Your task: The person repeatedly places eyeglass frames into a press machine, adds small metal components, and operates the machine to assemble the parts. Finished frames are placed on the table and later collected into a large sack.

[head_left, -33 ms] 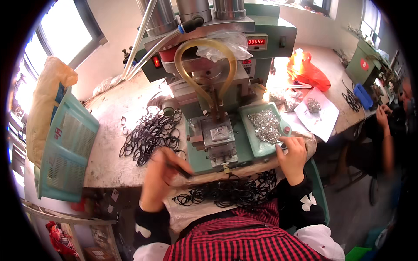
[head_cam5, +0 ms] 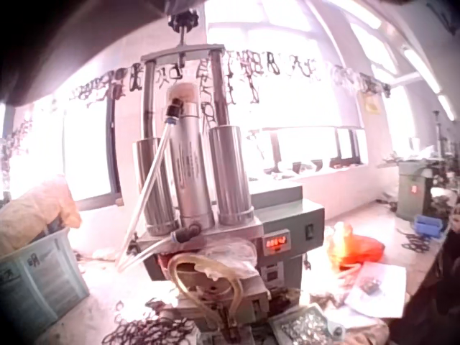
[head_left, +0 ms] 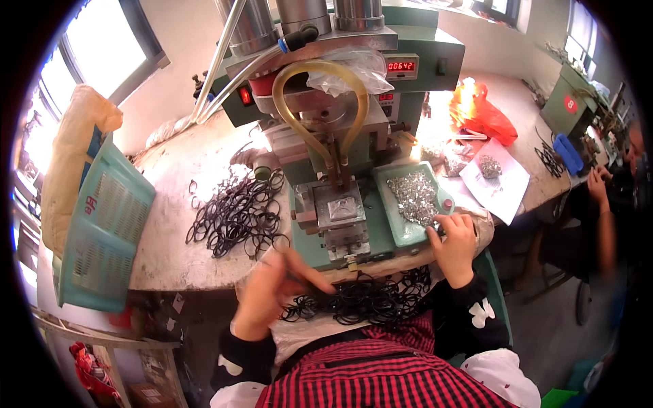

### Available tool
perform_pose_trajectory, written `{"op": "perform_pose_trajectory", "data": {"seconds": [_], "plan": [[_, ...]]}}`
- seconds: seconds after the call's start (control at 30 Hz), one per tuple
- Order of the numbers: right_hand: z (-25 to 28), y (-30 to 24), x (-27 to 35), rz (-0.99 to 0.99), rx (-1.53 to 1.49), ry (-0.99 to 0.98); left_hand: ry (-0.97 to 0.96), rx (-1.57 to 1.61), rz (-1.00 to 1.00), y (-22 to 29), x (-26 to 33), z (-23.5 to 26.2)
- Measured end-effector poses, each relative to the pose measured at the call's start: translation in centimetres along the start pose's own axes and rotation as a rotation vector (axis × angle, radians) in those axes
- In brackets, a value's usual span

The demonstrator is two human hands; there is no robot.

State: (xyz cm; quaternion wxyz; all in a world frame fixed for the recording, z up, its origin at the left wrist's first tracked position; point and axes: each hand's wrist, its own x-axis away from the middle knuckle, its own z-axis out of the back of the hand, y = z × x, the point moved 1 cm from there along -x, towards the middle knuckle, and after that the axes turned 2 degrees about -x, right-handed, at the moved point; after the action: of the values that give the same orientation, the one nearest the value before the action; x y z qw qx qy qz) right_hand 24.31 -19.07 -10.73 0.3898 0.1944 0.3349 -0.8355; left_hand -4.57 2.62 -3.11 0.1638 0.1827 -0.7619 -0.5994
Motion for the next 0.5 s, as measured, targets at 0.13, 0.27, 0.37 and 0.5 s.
{"op": "perform_pose_trajectory", "data": {"seconds": [0.13,0.27,0.37,0.5], "plan": [[-3.3,0.2,-2.1,0.122,-0.020,0.009,-0.196,0.288,0.342,-1.5,-1.8,-7.6],[-3.3,-1.1,-3.4,0.129,-0.054,-0.008,-0.023,0.367,0.324,-0.9,-5.1,-8.8],[-3.1,-1.2,-4.4,0.160,-0.095,0.033,-0.044,0.247,0.392,-0.5,-5.7,-8.5],[-3.2,-0.8,-6.3,0.044,-0.209,0.051,-0.127,0.300,0.447,-0.8,-6.1,-7.2]]}}
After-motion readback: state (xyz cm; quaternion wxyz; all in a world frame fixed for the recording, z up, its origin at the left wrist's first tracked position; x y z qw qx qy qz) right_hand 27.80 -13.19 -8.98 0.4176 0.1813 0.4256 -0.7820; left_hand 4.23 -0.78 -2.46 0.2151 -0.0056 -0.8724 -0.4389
